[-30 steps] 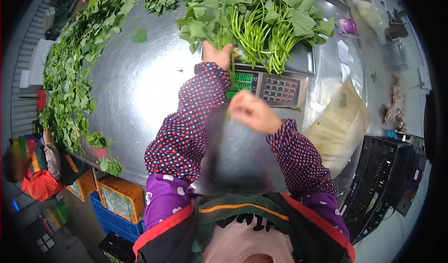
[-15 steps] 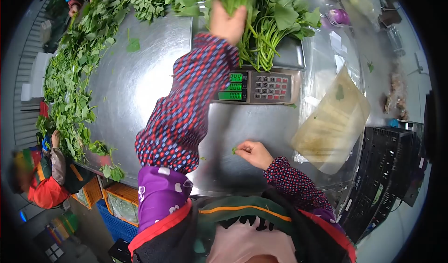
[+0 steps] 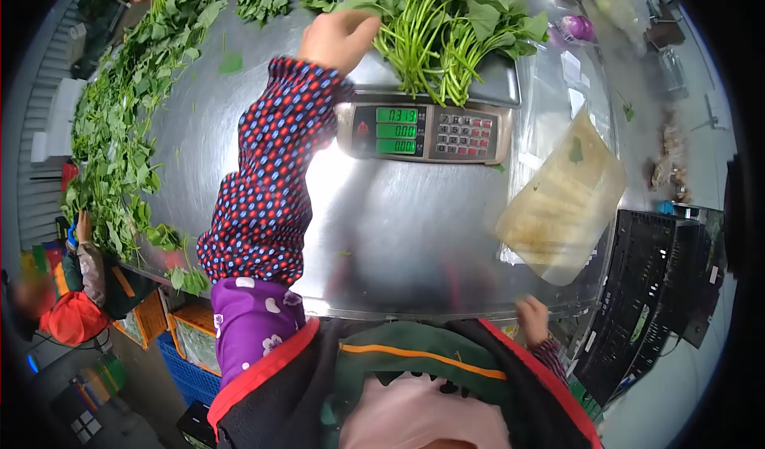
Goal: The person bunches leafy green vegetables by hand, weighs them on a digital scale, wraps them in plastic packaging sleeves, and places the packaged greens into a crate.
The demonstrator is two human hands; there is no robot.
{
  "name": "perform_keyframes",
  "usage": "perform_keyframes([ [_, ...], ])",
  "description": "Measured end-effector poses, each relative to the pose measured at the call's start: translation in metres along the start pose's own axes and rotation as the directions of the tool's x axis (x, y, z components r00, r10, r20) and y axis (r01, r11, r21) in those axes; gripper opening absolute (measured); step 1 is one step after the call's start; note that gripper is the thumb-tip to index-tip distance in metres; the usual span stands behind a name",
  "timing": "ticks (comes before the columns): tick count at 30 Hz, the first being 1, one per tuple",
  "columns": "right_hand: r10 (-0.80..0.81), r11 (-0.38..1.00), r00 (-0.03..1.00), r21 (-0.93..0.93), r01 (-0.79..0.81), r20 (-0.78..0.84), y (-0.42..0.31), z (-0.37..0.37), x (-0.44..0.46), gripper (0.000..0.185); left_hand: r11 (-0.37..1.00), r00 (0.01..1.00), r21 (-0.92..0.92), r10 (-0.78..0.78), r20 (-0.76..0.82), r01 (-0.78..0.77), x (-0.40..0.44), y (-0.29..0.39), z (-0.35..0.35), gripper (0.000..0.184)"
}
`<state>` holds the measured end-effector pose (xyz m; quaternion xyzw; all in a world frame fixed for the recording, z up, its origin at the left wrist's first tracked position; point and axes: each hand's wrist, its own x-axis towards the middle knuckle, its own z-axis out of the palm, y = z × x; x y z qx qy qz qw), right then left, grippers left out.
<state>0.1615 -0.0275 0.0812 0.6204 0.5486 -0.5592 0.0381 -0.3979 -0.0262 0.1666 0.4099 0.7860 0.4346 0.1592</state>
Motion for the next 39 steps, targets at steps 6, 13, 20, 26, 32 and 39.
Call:
perform_keyframes([
  [6,-0.071,0.86,0.997,-0.505,0.071,0.02,0.156,-0.131,-0.041,0.026,0.923,0.977,-0.352,-0.197,-0.082,0.157,-0.081,-0.07,-0.002,0.029],
  [13,-0.693,0.698,0.633,-0.544,0.466,-0.346,-0.043,0.01,0.09,0.048,0.821,0.841,0.355,0.252,0.479,-0.448,-0.286,-0.096,0.082,0.056],
  [20,-0.539,0.715,0.842,-0.51,0.478,0.033,-0.059,0.087,0.109,0.033,0.56,0.954,0.774,-0.135,-0.267,0.296,-0.322,-0.187,-0.048,0.036],
  [26,-0.884,0.461,0.418,-0.234,0.856,-0.21,-0.23,0.13,0.087,0.021,0.841,0.958,-0.489,-0.285,-0.033,0.233,-0.142,-0.063,0.011,0.041],
  [32,-0.954,0.268,0.298,-0.39,0.881,0.017,-0.347,0.172,0.142,0.019,0.897,0.901,-0.304,-0.389,-0.194,0.322,-0.027,-0.018,0.086,0.114],
  [39,-0.9,0.406,0.377,-0.113,0.907,-0.218,-0.345,0.187,0.142,0.024,0.914,0.852,-0.391,-0.288,-0.437,0.109,-0.021,-0.054,0.097,0.03],
])
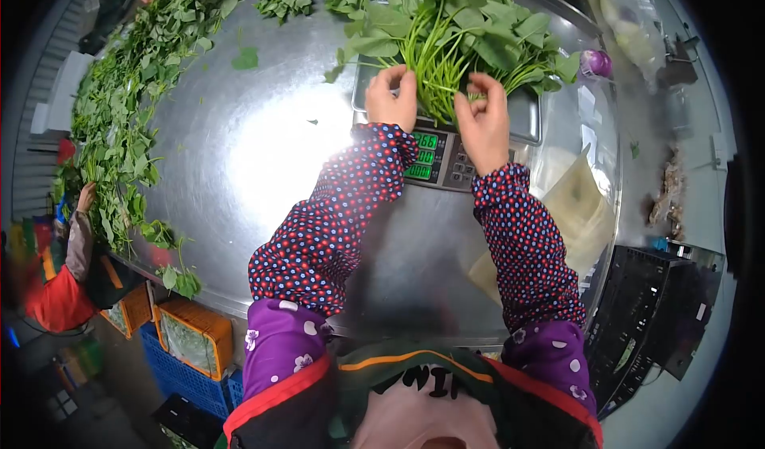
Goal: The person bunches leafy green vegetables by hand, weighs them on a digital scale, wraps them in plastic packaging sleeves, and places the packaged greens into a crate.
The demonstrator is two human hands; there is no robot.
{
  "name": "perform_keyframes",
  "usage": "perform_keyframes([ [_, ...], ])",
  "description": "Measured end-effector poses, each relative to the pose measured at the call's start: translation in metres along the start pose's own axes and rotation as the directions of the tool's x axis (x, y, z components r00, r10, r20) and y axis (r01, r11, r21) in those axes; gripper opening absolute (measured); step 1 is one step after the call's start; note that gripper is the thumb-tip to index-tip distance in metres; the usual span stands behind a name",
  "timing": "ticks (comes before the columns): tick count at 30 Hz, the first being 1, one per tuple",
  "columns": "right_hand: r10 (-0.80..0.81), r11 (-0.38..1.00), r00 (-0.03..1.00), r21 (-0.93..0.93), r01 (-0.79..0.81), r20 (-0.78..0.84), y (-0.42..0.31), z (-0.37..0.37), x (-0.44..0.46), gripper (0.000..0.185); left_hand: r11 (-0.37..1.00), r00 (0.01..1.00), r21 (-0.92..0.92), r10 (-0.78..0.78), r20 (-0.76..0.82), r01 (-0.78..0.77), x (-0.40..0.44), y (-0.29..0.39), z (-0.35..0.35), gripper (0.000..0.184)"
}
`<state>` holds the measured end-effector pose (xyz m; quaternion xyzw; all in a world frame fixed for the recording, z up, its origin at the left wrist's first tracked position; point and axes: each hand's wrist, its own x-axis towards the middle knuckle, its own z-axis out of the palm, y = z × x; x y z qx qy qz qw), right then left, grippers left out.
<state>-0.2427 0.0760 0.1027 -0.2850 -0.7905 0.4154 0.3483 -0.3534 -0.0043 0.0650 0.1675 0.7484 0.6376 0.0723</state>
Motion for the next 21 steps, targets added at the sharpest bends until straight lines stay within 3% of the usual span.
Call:
perform_keyframes([
  [2,-0.033,0.995,0.999,0.092,0.033,0.001,-0.01,0.007,0.01,0.027,0.977,0.998,-0.203,-0.061,-0.001,0.06,0.001,-0.008,0.003,0.033],
  [3,0.013,1.0,0.989,-0.003,-0.013,0.145,-0.002,0.011,0.013,0.025,0.966,0.995,-0.24,-0.097,0.011,0.097,0.0,0.0,0.002,0.033],
  [4,0.115,0.991,0.957,0.04,-0.13,0.265,-0.001,0.013,0.013,0.022,0.952,0.991,-0.277,-0.131,0.023,0.132,-0.004,0.014,0.0,0.035],
  [6,0.142,0.984,0.948,0.059,-0.165,0.284,-0.014,0.018,0.003,0.019,0.915,0.983,-0.362,-0.17,0.063,0.181,-0.003,0.021,-0.002,0.039],
  [8,0.046,0.955,0.924,0.256,-0.153,0.379,-0.021,0.02,-0.01,0.017,0.864,0.977,-0.456,-0.181,0.111,0.212,0.001,0.016,-0.008,0.044],
  [9,-0.113,0.987,0.946,0.144,0.072,0.303,-0.016,0.017,-0.009,0.018,0.768,0.972,-0.596,-0.2,0.125,0.235,0.005,0.017,-0.011,0.042],
  [10,-0.283,0.957,0.927,0.014,0.289,0.245,-0.01,0.013,-0.004,0.019,0.757,0.975,-0.614,-0.183,0.129,0.224,0.005,0.019,-0.016,0.041],
  [11,-0.34,0.899,0.91,-0.201,0.388,0.235,-0.007,0.013,0.0,0.02,0.745,0.977,-0.632,-0.165,0.133,0.212,0.005,0.023,-0.021,0.039],
  [13,-0.447,0.635,0.859,-0.588,0.501,0.248,-0.004,0.015,0.006,0.023,0.76,0.983,-0.625,-0.129,0.128,0.181,-0.001,0.039,-0.037,0.038],
  [16,-0.349,0.67,0.899,-0.6,0.437,0.264,0.005,0.02,0.005,0.025,0.745,0.972,-0.637,0.064,-0.225,-0.197,-0.012,0.067,-0.069,0.023],
  [18,-0.37,0.7,0.905,-0.577,0.421,0.211,0.003,0.02,-0.001,0.025,0.824,0.863,-0.455,0.079,-0.499,-0.338,-0.018,0.069,-0.095,0.02],
  [19,-0.386,0.719,0.905,-0.557,0.416,0.178,0.001,0.018,-0.007,0.024,0.84,0.823,-0.415,0.065,-0.564,-0.351,-0.022,0.06,-0.108,0.022],
  [21,-0.396,0.768,0.909,-0.495,0.407,0.134,-0.006,0.009,-0.028,0.023,0.841,0.732,-0.51,-0.233,-0.64,-0.178,-0.034,0.033,-0.127,0.031],
])
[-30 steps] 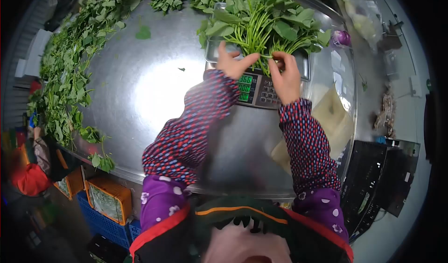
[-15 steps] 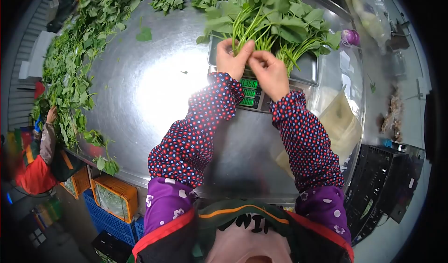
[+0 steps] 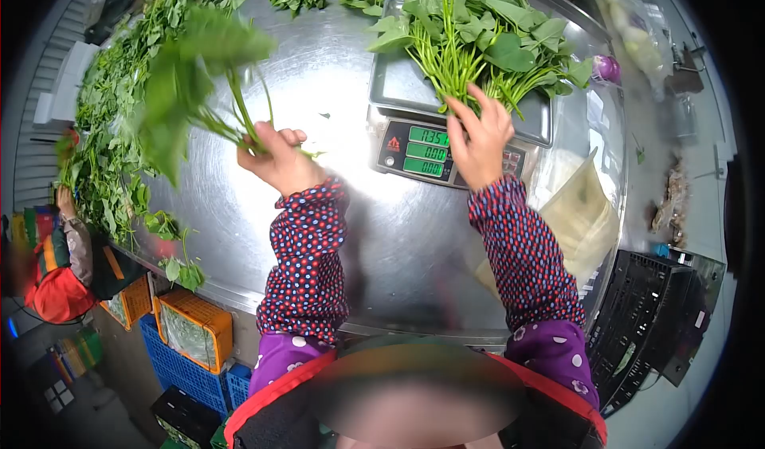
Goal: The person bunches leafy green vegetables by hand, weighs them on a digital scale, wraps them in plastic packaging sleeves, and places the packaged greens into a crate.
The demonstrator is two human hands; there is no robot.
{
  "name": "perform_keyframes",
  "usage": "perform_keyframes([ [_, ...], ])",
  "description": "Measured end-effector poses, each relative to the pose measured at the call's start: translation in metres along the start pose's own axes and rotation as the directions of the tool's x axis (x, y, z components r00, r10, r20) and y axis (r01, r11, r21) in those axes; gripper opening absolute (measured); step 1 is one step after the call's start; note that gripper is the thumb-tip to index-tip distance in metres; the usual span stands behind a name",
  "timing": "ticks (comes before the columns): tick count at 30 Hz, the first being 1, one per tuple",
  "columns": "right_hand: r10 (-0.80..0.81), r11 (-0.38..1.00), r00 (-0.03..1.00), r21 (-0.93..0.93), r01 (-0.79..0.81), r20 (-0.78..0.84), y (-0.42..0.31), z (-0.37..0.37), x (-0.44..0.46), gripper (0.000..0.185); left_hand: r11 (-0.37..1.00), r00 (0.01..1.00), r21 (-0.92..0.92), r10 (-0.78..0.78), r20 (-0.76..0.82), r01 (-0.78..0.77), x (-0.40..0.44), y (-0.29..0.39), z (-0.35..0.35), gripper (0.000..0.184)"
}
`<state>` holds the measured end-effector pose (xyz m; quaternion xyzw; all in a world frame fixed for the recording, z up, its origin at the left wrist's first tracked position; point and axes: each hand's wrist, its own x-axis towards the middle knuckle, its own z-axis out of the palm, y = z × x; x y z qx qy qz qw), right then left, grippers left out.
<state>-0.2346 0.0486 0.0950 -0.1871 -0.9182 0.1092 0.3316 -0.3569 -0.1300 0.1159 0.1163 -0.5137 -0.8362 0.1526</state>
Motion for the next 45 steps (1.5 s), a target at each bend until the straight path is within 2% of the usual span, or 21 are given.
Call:
perform_keyframes([
  [2,0.045,0.987,0.999,0.155,-0.046,0.012,-0.004,-0.016,-0.034,0.022,0.968,0.963,0.029,-0.247,-0.106,0.251,0.011,-0.045,-0.056,0.059],
  [3,0.041,0.986,0.999,0.164,-0.041,0.008,-0.003,-0.024,-0.053,0.023,0.914,0.921,0.118,-0.39,-0.002,0.387,0.004,-0.054,-0.092,0.071],
  [4,0.062,0.991,0.997,0.116,-0.066,0.04,-0.001,-0.037,-0.073,0.025,0.761,0.84,0.354,-0.493,-0.229,0.543,-0.005,-0.065,-0.126,0.079],
  [6,0.17,0.983,0.984,0.065,-0.173,0.061,0.026,-0.061,-0.111,0.025,0.731,0.924,0.579,-0.366,-0.112,0.36,-0.041,-0.053,-0.176,0.085],
  [8,0.74,0.619,0.668,0.304,-0.724,0.083,0.071,-0.081,-0.157,0.027,0.678,0.963,0.699,-0.261,-0.061,0.228,-0.048,-0.032,-0.196,0.073],
  [10,0.913,0.318,0.406,0.548,-0.774,0.044,0.112,-0.101,-0.163,0.032,0.696,0.978,0.713,-0.198,0.068,0.091,-0.032,-0.011,-0.187,0.063],
  [13,0.89,0.298,0.44,0.584,-0.755,0.115,0.127,-0.124,-0.121,0.038,0.855,0.955,0.514,-0.096,0.28,-0.065,0.003,-0.004,-0.134,0.055],
  [15,0.822,0.316,0.523,0.582,-0.749,0.227,0.128,-0.131,-0.085,0.041,0.945,0.936,0.326,-0.119,0.331,0.005,0.015,-0.004,-0.087,0.054],
  [18,0.733,0.223,0.54,0.605,-0.765,0.413,0.142,-0.123,-0.051,0.048,0.898,0.792,0.326,-0.421,0.442,0.295,0.012,0.007,-0.015,0.055],
  [21,0.691,0.329,0.573,0.515,-0.792,0.44,0.139,-0.11,-0.024,0.054,0.786,0.545,0.348,-0.609,0.576,0.511,0.01,-0.006,0.03,0.056],
  [25,0.691,0.466,0.585,0.357,-0.81,0.425,0.146,-0.085,0.005,0.06,0.655,0.334,0.532,-0.743,0.58,0.537,0.014,-0.045,0.073,0.058],
  [28,0.648,0.451,0.513,0.259,-0.854,0.563,0.14,-0.051,0.047,0.101,0.632,0.349,0.728,-0.767,0.539,0.265,0.012,-0.094,0.116,0.074],
  [29,0.68,0.476,0.52,0.228,-0.849,0.517,0.139,-0.027,0.056,0.106,0.666,0.481,0.746,-0.654,0.584,-0.001,0.011,-0.123,0.128,0.092],
  [31,0.702,0.531,0.564,0.208,-0.821,0.435,0.113,0.004,0.071,0.114,0.685,0.522,0.725,-0.594,0.612,-0.073,-0.021,-0.13,0.151,0.11],
  [32,0.671,0.528,0.642,0.369,-0.765,0.372,0.106,0.023,0.07,0.108,0.867,0.458,0.497,-0.428,0.779,-0.035,-0.03,-0.157,0.153,0.108],
  [35,0.52,0.438,0.819,0.747,-0.5,0.243,0.105,0.038,0.064,0.085,0.954,0.381,0.183,-0.264,0.886,0.236,-0.069,-0.171,0.159,0.067],
  [36,0.482,0.419,0.844,0.784,-0.458,0.235,0.116,0.029,0.054,0.062,0.97,0.393,0.149,-0.216,0.894,0.193,-0.086,-0.162,0.156,0.06],
  [38,0.543,0.445,0.816,0.756,-0.479,0.197,0.096,-0.034,0.021,0.027,0.927,0.183,0.209,-0.275,0.944,0.311,-0.119,-0.103,0.144,0.051],
  [42,0.639,0.552,0.769,0.707,-0.442,-0.019,0.086,-0.149,-0.107,0.03,0.946,-0.105,0.18,-0.157,0.982,0.268,-0.221,-0.041,0.096,0.062],
  [43,0.634,0.598,0.771,0.674,-0.433,-0.067,0.087,-0.168,-0.139,0.033,0.904,-0.109,0.189,-0.159,0.981,0.383,-0.25,-0.036,0.081,0.065],
  [45,0.8,0.432,0.599,0.716,-0.548,-0.025,0.102,-0.179,-0.205,0.029,0.882,-0.164,0.339,-0.3,0.94,0.327,-0.294,-0.059,0.05,0.066],
])
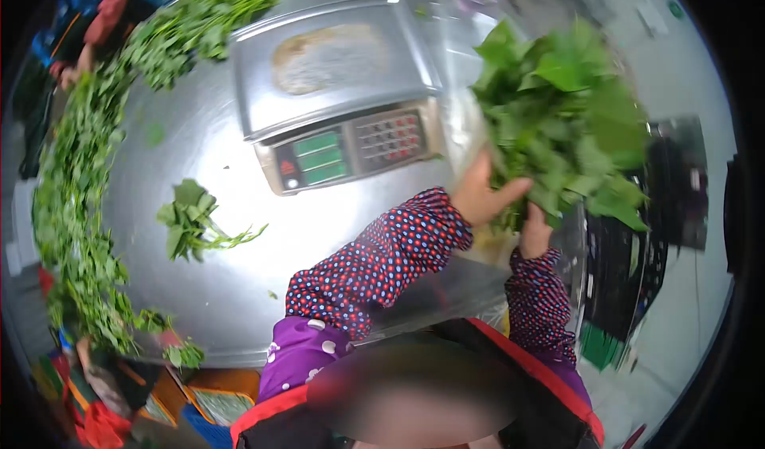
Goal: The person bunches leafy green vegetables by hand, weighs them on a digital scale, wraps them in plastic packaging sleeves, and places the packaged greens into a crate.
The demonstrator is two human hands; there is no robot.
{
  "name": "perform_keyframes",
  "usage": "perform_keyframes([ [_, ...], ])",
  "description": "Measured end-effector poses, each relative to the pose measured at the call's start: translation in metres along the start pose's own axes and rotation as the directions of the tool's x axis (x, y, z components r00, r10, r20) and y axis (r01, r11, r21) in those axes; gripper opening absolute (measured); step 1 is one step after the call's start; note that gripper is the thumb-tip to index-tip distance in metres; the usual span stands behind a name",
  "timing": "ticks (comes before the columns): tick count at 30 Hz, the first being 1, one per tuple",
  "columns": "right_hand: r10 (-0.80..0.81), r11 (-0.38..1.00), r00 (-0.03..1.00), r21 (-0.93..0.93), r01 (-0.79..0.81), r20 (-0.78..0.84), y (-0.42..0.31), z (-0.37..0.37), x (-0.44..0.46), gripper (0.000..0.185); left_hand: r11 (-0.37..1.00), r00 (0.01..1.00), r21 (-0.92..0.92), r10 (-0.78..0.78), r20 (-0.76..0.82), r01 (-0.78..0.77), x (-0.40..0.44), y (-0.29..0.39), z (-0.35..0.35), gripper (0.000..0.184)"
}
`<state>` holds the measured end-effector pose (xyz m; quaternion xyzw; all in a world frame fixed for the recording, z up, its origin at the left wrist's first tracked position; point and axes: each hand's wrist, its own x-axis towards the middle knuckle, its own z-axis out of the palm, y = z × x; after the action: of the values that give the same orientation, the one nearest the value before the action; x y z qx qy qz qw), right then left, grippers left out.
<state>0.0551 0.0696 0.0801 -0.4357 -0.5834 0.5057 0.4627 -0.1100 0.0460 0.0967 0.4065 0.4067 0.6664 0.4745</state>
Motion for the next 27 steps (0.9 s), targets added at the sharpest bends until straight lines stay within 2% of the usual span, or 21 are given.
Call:
perform_keyframes([
  [1,-0.024,0.966,0.995,-0.256,0.049,0.1,-0.003,-0.014,-0.009,0.033,0.997,0.997,0.027,-0.072,-0.004,0.072,-0.006,-0.027,0.015,0.066],
  [2,0.167,0.951,0.985,-0.27,-0.148,0.048,0.017,-0.029,-0.007,0.037,0.962,0.96,0.019,-0.275,0.048,0.274,-0.007,-0.05,0.015,0.066],
  [3,0.277,0.925,0.961,-0.263,-0.273,-0.025,0.038,-0.032,-0.007,0.048,0.938,0.939,-0.048,-0.342,0.03,0.344,-0.011,-0.11,0.019,0.063],
  [4,0.189,0.751,0.971,-0.616,-0.239,-0.146,0.088,-0.05,-0.006,0.066,0.91,0.937,0.227,-0.344,-0.058,0.348,-0.017,-0.158,0.012,0.062],
  [5,0.36,0.774,0.933,-0.564,-0.289,0.017,0.114,-0.071,0.003,0.081,0.893,0.962,0.36,-0.264,-0.07,0.271,-0.017,-0.159,0.008,0.064],
  [8,0.418,0.787,0.905,-0.53,-0.316,0.082,0.087,-0.084,0.016,0.084,0.82,0.978,0.545,-0.209,-0.001,0.176,-0.006,-0.14,0.012,0.068],
  [9,0.282,0.734,0.959,-0.641,-0.223,-0.01,0.087,-0.092,0.009,0.077,0.654,0.934,0.705,-0.355,-0.035,0.275,-0.004,-0.134,0.01,0.069],
  [12,0.505,0.697,0.835,-0.673,-0.247,0.218,0.013,-0.141,0.006,0.052,0.34,0.995,0.935,-0.038,-0.092,0.1,-0.029,-0.113,0.002,0.07],
  [14,0.367,0.837,0.922,-0.476,-0.268,0.125,0.041,-0.196,0.002,0.049,0.297,0.967,0.931,-0.201,-0.157,0.213,-0.035,-0.071,0.002,0.062],
  [16,0.478,0.81,0.878,-0.383,-0.445,-0.009,0.066,-0.228,0.026,0.041,0.14,0.936,0.936,-0.195,-0.292,0.322,-0.027,-0.083,-0.01,0.053],
  [17,0.53,0.787,0.845,-0.331,-0.52,-0.068,0.074,-0.235,0.04,0.038,0.124,0.826,0.862,-0.38,-0.417,0.492,-0.015,-0.084,-0.013,0.04],
  [20,0.829,0.552,0.552,-0.293,-0.781,0.089,0.062,-0.217,0.085,0.034,0.238,0.815,0.787,-0.291,-0.501,0.569,-0.004,-0.121,-0.027,0.03],
  [21,0.789,0.599,0.601,-0.374,-0.708,0.127,0.066,-0.214,0.091,0.031,0.25,0.841,0.806,-0.237,-0.486,0.536,0.001,-0.119,-0.024,0.027],
  [24,0.828,0.549,0.53,-0.454,-0.702,0.183,0.058,-0.211,0.076,0.025,0.274,0.891,0.848,-0.148,-0.429,0.454,0.013,-0.113,-0.009,0.018],
  [26,0.862,0.41,0.324,-0.162,-0.898,0.389,0.018,-0.187,0.032,0.021,0.142,0.937,0.951,-0.259,-0.233,0.276,0.031,-0.07,0.017,0.016],
  [27,0.827,0.275,0.223,-0.027,-0.961,0.517,0.009,-0.172,0.002,0.018,0.008,0.92,0.993,-0.377,-0.107,0.119,0.038,-0.056,0.029,0.018],
])
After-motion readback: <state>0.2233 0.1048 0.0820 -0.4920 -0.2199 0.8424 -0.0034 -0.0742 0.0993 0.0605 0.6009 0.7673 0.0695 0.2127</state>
